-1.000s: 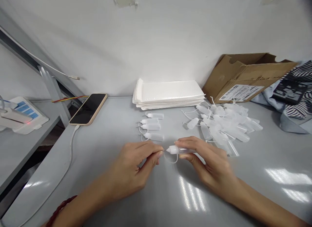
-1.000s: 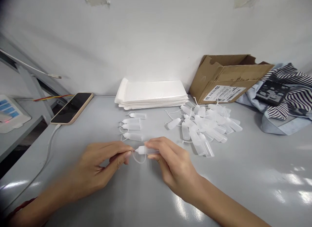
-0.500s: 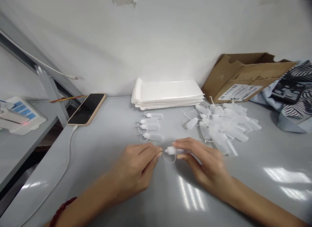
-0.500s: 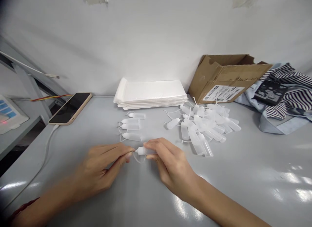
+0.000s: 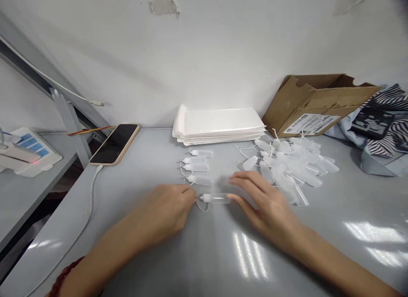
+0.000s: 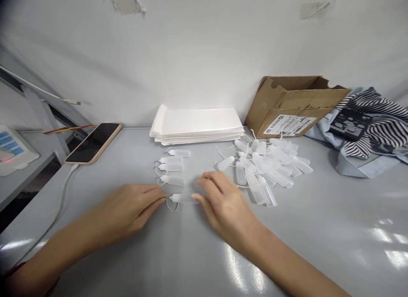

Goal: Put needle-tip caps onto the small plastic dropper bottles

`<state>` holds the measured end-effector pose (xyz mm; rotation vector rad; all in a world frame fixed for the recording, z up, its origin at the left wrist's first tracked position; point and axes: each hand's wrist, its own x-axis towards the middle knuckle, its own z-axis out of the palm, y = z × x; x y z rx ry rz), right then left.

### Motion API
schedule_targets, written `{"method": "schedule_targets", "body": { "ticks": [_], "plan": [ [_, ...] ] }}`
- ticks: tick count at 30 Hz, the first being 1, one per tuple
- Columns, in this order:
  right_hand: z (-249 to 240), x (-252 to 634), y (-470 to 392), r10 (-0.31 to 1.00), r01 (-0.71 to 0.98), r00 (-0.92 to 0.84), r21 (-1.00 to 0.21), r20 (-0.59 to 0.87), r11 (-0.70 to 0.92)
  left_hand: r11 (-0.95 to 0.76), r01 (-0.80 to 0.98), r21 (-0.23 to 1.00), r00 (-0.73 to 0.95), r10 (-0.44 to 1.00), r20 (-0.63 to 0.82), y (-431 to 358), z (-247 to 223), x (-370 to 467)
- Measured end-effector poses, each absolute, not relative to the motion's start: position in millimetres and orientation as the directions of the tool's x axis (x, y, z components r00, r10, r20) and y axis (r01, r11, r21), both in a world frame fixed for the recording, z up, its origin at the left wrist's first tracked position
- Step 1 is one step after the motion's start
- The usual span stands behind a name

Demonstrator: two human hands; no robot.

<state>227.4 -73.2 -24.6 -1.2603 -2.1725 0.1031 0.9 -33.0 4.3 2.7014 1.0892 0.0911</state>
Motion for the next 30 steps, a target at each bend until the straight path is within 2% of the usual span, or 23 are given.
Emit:
{"method": "schedule_targets", "body": {
  "ticks": [3, 5, 9, 13, 17, 20, 23, 26, 30],
  "plan": [
    [-27, 236, -65, 0.828, 0.924, -0.284, -0.091, 0.483, 0.370, -0.675, 0.728, 0.119, 0.685, 0.721, -0.103, -28, 4, -4],
    [-29, 240, -61, 0.863, 0.968, -0.239, 0.046, 0.445, 0.245, -0.651, 0.757, 0.048, 0.651, 0.746, -0.140, -26, 4, -6],
    [-32, 245, -59, 0.904, 0.970, -0.224, 0.172, 0.364, 0.172, -0.627, 0.778, -0.029, 0.618, 0.774, -0.139, -26, 6, -6],
    [-35, 246, -60, 0.909, 0.950, -0.284, 0.215, 0.304, 0.225, -0.592, 0.804, -0.057, 0.578, 0.800, -0.163, -27, 9, -4],
    [-38, 244, -60, 0.919, 0.953, -0.281, 0.198, 0.277, 0.231, -0.573, 0.814, -0.092, 0.561, 0.817, -0.133, -28, 9, -4],
    [-39, 244, -60, 0.909, 0.964, -0.257, 0.149, 0.328, 0.219, -0.546, 0.829, -0.118, 0.538, 0.837, -0.097, -29, 9, -4],
    [-36, 242, -61, 0.864, 0.969, -0.241, 0.056, 0.442, 0.241, -0.498, 0.858, -0.125, 0.494, 0.867, -0.063, -31, 10, -3],
    [-31, 239, -63, 0.793, 0.942, -0.271, -0.017, 0.546, 0.334, -0.442, 0.897, -0.003, 0.442, 0.897, 0.003, -31, 11, -1],
    [-25, 232, -70, 0.701, 0.856, -0.381, -0.057, 0.603, 0.515, -0.327, 0.845, 0.424, 0.351, 0.936, 0.022, -34, 14, 4]
  ]
}}
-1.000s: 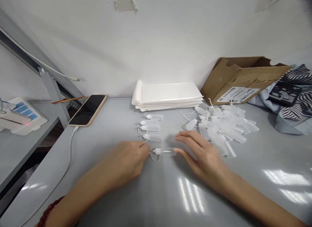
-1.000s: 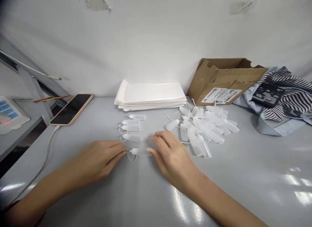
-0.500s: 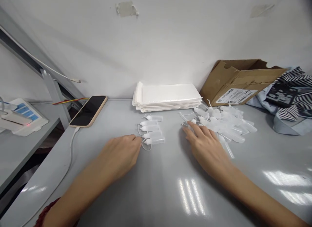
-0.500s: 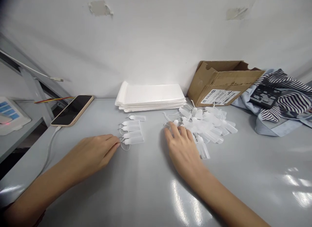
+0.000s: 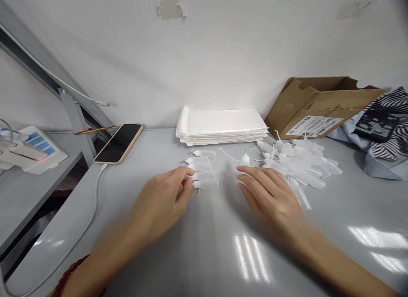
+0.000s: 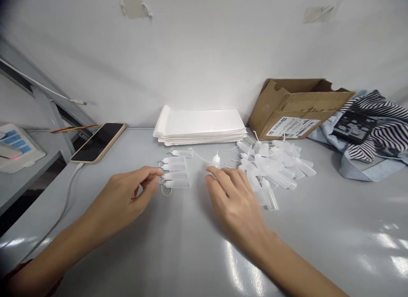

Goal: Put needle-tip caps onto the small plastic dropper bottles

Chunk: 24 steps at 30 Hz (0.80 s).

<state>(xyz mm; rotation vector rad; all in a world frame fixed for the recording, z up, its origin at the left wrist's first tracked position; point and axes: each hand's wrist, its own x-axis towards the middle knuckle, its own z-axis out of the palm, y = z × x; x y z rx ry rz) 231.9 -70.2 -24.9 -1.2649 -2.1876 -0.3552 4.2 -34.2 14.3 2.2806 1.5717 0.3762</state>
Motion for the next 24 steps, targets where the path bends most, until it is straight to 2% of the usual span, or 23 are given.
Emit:
{"method": "schedule_targets", "body": {
  "ticks": [3, 6, 9, 14, 18, 24],
  "plan": [
    [-23, 227, -76, 0.635, 0.788, -0.442, -0.065, 0.633, 0.612, -0.178, 0.691, 0.701, 0.319, 0.945, -0.074, -37, 20, 8],
    [-21, 222, -81, 0.600, 0.738, -0.504, -0.050, 0.622, 0.673, -0.069, 0.568, 0.820, 0.330, 0.932, -0.150, -39, 22, 10],
    [-17, 219, -87, 0.577, 0.700, -0.562, -0.031, 0.593, 0.714, -0.039, 0.515, 0.856, 0.327, 0.932, -0.154, -39, 22, 11],
    [-16, 216, -92, 0.540, 0.648, -0.607, -0.029, 0.583, 0.761, -0.107, 0.538, 0.836, 0.353, 0.929, -0.108, -38, 21, 14],
    [-19, 216, -92, 0.517, 0.624, -0.595, -0.052, 0.615, 0.780, -0.125, 0.512, 0.850, 0.403, 0.909, -0.108, -41, 21, 14],
    [-20, 213, -93, 0.520, 0.624, -0.528, -0.108, 0.672, 0.774, -0.046, 0.367, 0.929, 0.470, 0.871, -0.143, -45, 18, 15]
  ]
}}
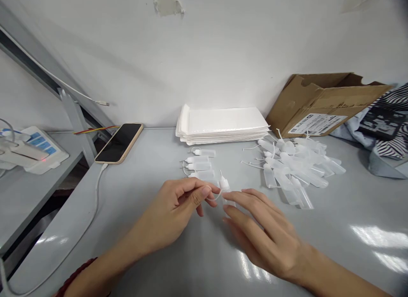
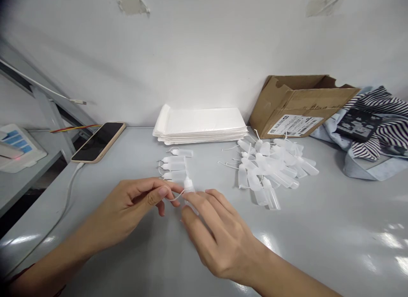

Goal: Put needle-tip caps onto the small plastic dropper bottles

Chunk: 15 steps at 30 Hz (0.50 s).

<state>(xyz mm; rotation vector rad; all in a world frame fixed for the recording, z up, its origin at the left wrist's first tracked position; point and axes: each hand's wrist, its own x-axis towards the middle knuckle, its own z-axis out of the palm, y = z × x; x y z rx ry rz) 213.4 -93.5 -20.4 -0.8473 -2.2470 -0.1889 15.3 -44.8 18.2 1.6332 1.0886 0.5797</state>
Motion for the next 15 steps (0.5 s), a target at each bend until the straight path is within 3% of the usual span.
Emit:
{"method": "schedule_targets", "body": {
  "ticks": [3, 9, 15],
  "plan": [
    [-18.2, 212.3, -94.1, 0.601, 0.655, -0.434, -0.223, 0.671, 0.722, -0.004, 0.324, 0.946, 0.497, 0.852, -0.166, -44.9, 18.5, 15.5],
    [-21.4, 210.6, -91.1, 0.837, 0.616, -0.176, -0.606, 0.518, 0.504, 0.012, 0.307, 0.952, 0.564, 0.803, -0.191, -47.4, 19.1, 17.9],
    [-22.7, 215.0, -88.4, 0.835, 0.650, -0.157, -0.582, 0.527, 0.490, -0.138, 0.432, 0.891, 0.419, 0.906, -0.063, -45.8, 14.5, 16.2]
  ]
}}
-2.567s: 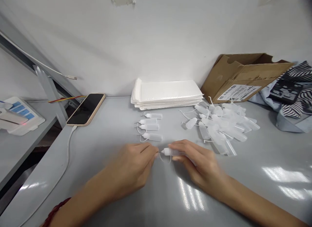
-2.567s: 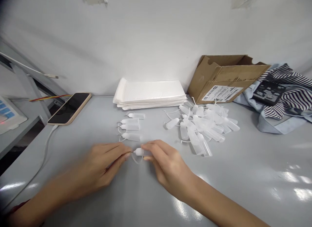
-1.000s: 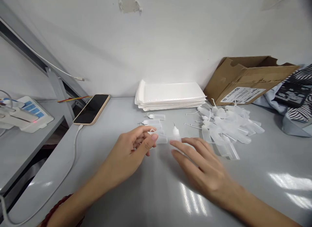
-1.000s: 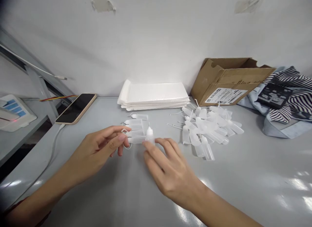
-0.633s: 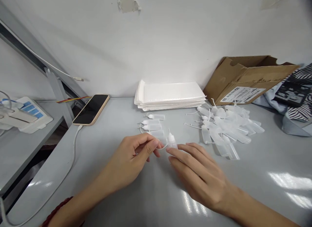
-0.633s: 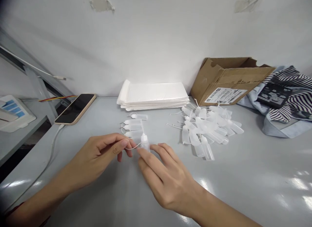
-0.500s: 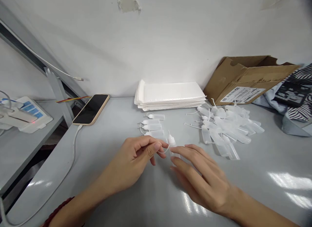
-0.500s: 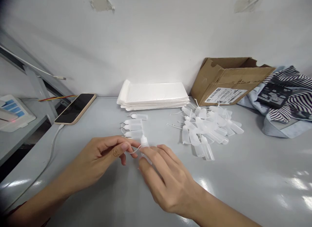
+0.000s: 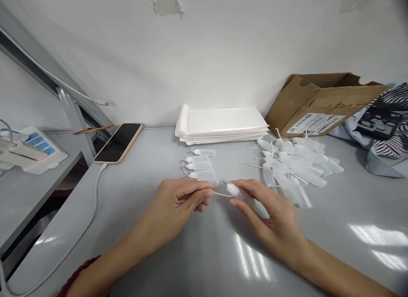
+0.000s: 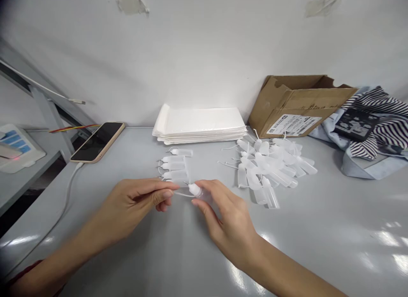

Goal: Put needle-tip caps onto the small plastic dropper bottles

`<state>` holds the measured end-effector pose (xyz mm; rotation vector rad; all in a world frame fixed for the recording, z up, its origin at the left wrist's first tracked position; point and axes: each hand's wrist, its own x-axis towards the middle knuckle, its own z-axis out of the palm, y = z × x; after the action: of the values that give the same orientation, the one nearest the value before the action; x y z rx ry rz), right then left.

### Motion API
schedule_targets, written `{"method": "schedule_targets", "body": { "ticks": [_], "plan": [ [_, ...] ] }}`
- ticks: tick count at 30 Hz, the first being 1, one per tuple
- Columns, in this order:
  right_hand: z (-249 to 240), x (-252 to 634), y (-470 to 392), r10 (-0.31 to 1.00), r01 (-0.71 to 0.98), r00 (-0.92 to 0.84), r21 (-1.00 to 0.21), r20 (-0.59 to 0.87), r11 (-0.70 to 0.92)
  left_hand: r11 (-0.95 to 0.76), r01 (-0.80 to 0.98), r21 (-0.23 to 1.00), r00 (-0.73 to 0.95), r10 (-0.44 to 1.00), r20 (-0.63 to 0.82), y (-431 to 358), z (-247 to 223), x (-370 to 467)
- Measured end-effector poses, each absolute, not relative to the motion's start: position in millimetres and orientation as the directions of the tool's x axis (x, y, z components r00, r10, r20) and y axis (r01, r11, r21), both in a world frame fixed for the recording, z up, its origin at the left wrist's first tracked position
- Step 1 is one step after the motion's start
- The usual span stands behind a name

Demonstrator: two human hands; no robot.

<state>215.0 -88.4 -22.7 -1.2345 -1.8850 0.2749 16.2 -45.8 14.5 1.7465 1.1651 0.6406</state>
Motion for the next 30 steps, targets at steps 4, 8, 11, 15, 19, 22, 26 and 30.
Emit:
{"method": "schedule_targets", "body": {
  "ticks": [4, 8, 11, 15, 19, 22, 26, 30],
  "plan": [
    [-17, 218, -85, 0.803, 0.672, -0.138, -0.541, 0.580, 0.506, -0.244, 0.511, 0.824, 0.429, 0.903, 0.001, -45, 14, 16],
    [-15, 218, -82, 0.763, 0.637, -0.197, -0.512, 0.615, 0.577, -0.312, 0.560, 0.768, 0.436, 0.899, 0.047, -46, 18, 17],
    [-16, 217, -83, 0.751, 0.587, -0.265, -0.517, 0.605, 0.624, -0.368, 0.530, 0.764, 0.487, 0.869, 0.081, -45, 16, 16],
    [-18, 217, -86, 0.730, 0.561, -0.321, -0.500, 0.603, 0.660, -0.469, 0.444, 0.763, 0.605, 0.785, 0.130, -45, 9, 15],
    [-18, 217, -86, 0.726, 0.542, -0.356, -0.503, 0.588, 0.673, -0.485, 0.428, 0.762, 0.608, 0.779, 0.154, -46, 6, 15],
    [-19, 218, -86, 0.732, 0.550, -0.356, -0.503, 0.581, 0.667, -0.484, 0.423, 0.767, 0.594, 0.786, 0.169, -46, 8, 15],
    [-19, 218, -87, 0.717, 0.539, -0.369, -0.492, 0.591, 0.683, -0.489, 0.425, 0.762, 0.603, 0.780, 0.164, -47, 8, 14],
    [-17, 217, -86, 0.726, 0.532, -0.370, -0.508, 0.580, 0.677, -0.494, 0.432, 0.754, 0.614, 0.774, 0.156, -47, 8, 14]
  ]
}}
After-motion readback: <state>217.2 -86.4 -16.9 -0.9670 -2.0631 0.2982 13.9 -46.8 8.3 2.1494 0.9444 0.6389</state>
